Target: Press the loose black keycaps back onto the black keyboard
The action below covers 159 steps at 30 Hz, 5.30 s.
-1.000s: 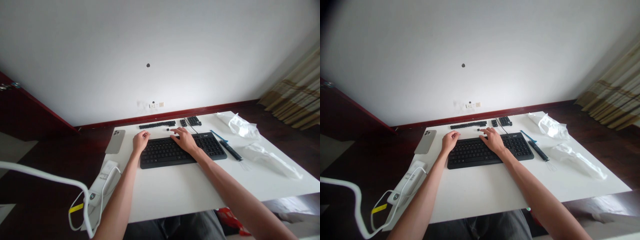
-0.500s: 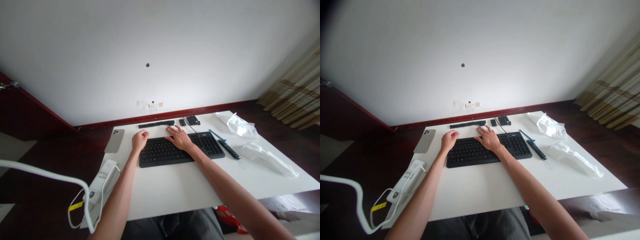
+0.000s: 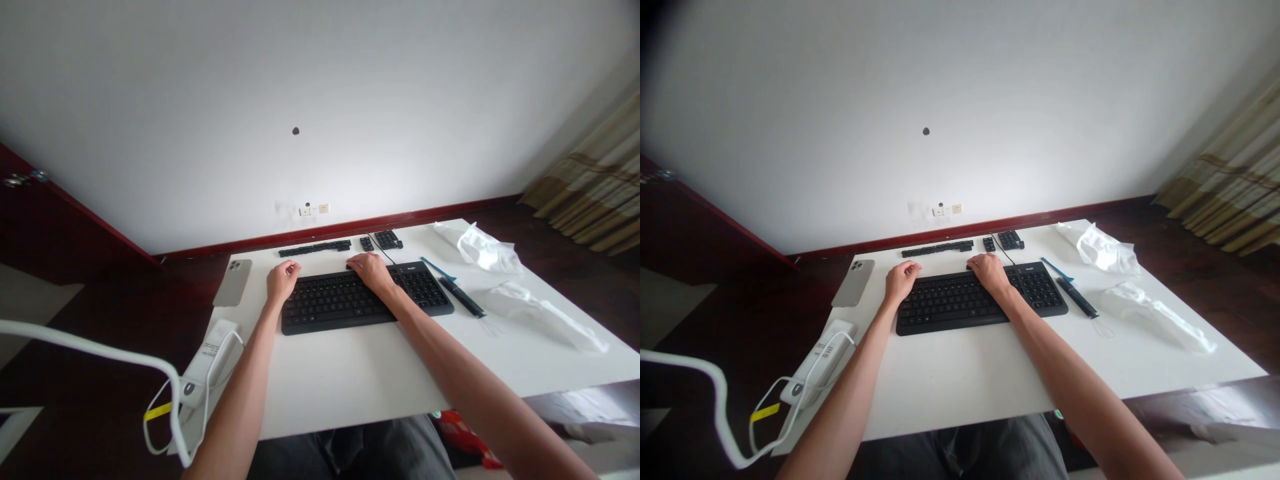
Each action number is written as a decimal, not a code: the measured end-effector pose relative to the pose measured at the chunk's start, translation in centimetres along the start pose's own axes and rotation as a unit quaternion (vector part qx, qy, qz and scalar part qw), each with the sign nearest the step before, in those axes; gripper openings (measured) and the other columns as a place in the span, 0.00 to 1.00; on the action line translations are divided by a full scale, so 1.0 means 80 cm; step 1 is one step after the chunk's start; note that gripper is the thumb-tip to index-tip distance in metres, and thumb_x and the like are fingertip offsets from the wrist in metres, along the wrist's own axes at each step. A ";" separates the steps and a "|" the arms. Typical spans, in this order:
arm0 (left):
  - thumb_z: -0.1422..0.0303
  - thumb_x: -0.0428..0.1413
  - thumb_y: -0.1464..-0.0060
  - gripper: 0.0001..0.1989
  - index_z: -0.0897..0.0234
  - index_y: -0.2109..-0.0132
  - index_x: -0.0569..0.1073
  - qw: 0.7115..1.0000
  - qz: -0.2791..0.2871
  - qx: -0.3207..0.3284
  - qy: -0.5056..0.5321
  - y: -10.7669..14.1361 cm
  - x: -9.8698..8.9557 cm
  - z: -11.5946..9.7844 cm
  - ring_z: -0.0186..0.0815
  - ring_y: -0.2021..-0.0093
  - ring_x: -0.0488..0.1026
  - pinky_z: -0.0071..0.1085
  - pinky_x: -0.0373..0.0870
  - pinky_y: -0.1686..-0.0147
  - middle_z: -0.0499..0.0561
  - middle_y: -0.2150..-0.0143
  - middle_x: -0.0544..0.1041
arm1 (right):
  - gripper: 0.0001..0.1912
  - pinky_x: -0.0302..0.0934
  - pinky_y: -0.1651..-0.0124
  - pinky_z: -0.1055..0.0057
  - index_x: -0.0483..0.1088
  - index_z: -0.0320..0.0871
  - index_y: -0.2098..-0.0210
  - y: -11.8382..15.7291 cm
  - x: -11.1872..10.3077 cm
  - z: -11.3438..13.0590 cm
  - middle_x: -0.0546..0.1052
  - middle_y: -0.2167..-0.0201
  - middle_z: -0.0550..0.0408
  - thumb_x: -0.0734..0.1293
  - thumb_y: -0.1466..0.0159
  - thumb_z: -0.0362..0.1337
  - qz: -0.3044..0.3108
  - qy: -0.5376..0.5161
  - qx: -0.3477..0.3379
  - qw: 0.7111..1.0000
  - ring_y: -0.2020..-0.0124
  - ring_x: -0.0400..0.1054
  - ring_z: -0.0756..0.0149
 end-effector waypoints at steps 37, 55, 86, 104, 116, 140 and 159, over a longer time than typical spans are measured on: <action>0.58 0.54 0.38 0.13 0.56 0.62 0.81 1.000 0.010 0.001 -0.011 0.000 -0.003 -0.004 0.38 0.65 0.75 0.29 0.64 0.63 0.49 0.65 0.82 | 0.16 0.62 0.59 0.69 0.81 0.47 0.58 0.008 -0.009 0.013 0.84 0.62 0.52 0.62 0.28 0.46 0.061 0.029 -0.012 0.998 0.61 0.76 0.59; 0.59 0.57 0.40 0.12 0.58 0.63 0.83 1.000 -0.013 -0.003 -0.023 -0.005 0.006 0.001 0.37 0.66 0.74 0.30 0.61 0.66 0.48 0.69 0.80 | 0.14 0.66 0.57 0.68 0.80 0.45 0.54 0.011 -0.013 -0.002 0.81 0.68 0.54 0.66 0.36 0.39 0.007 -0.087 -0.031 0.996 0.67 0.74 0.63; 0.58 0.55 0.40 0.13 0.56 0.64 0.82 1.000 0.000 -0.002 -0.013 -0.001 0.001 -0.003 0.38 0.65 0.75 0.30 0.62 0.64 0.48 0.67 0.80 | 0.18 0.67 0.43 0.60 0.81 0.44 0.54 0.002 -0.036 -0.023 0.84 0.55 0.51 0.72 0.38 0.49 0.204 -0.343 -0.033 0.916 0.53 0.78 0.57; 0.59 0.55 0.41 0.12 0.56 0.64 0.82 1.000 -0.004 -0.002 -0.005 -0.001 0.001 -0.003 0.39 0.64 0.76 0.30 0.63 0.63 0.48 0.66 0.81 | 0.08 0.67 0.58 0.68 0.79 0.46 0.65 0.012 -0.081 -0.023 0.83 0.67 0.56 0.71 0.41 0.42 0.141 -0.094 -0.027 0.985 0.63 0.77 0.61; 0.59 0.54 0.40 0.12 0.56 0.64 0.82 1.000 -0.005 0.002 -0.012 -0.001 0.002 -0.003 0.38 0.65 0.75 0.31 0.62 0.64 0.48 0.67 0.81 | 0.15 0.69 0.54 0.67 0.79 0.48 0.52 0.014 -0.086 -0.017 0.84 0.59 0.55 0.68 0.38 0.38 0.157 -0.043 -0.077 0.984 0.58 0.77 0.60; 0.58 0.54 0.40 0.13 0.55 0.63 0.82 1.000 0.000 -0.001 -0.020 -0.002 0.002 -0.001 0.40 0.64 0.76 0.31 0.63 0.64 0.48 0.66 0.82 | 0.11 0.72 0.57 0.66 0.81 0.51 0.59 0.022 -0.100 -0.009 0.85 0.62 0.56 0.73 0.42 0.40 0.290 -0.055 -0.022 0.955 0.59 0.79 0.57; 0.59 0.55 0.40 0.12 0.56 0.64 0.82 1.000 -0.001 -0.003 -0.015 0.000 0.001 -0.005 0.40 0.63 0.76 0.31 0.63 0.64 0.48 0.67 0.82 | 0.07 0.70 0.59 0.66 0.82 0.50 0.66 0.025 -0.087 -0.008 0.84 0.69 0.57 0.72 0.41 0.33 0.261 -0.006 -0.043 0.964 0.63 0.79 0.59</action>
Point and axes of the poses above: each hand's wrist, its own y-axis away from the middle knuckle, its own x-axis out of the palm, z = x × y, the point moved 1 cm from there along -y, towards the middle knuckle
